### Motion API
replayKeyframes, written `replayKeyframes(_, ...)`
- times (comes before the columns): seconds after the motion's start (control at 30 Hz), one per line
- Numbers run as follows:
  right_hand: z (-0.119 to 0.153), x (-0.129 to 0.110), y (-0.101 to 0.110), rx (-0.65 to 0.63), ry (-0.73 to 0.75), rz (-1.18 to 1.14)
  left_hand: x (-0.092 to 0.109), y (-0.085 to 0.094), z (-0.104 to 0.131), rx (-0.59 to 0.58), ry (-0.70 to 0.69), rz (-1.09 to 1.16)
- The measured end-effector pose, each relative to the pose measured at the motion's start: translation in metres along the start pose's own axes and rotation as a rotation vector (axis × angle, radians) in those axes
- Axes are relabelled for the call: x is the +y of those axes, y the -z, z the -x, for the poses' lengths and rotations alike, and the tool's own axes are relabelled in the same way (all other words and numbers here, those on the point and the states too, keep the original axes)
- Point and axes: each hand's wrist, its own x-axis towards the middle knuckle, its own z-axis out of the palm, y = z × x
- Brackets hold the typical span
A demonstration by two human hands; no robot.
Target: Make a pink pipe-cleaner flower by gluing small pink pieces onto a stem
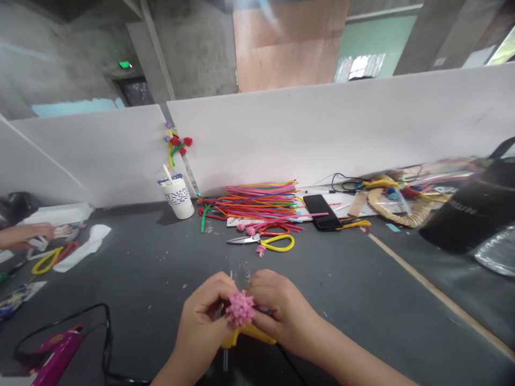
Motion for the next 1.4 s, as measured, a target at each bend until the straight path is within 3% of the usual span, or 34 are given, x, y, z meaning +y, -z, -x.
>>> replayKeyframes(0.17,0.002,-0.007,-0.01,0.02,-0.194,0.137,-0.015,-0.004,-0.002,0.155,0.469,0.293)
replayKeyframes(0.27,0.003,-0.008,-0.018,0.047,-0.244,0.204,-0.022,-0.009,-0.001,0.164,0.615,0.335)
replayKeyframes(0.63,0.008,-0.009,-0.033,0.07,-0.157,0.373,-0.024,-0.022,0.0,0.241,0.65,0.379)
replayKeyframes(0.87,0.008,-0.004,-0.027,0.044,-0.222,0.424,-0.023,-0.005,-0.01,0.116,0.686,0.448)
replayKeyframes(1.07,0.007,-0.004,-0.029,-0.046,-0.245,0.43,-0.021,-0.002,-0.014,0.072,0.69,0.497)
replayKeyframes(1.4,0.001,-0.009,-0.011,-0.319,-0.125,0.325,-0.022,0.013,-0.025,0.189,0.636,0.475)
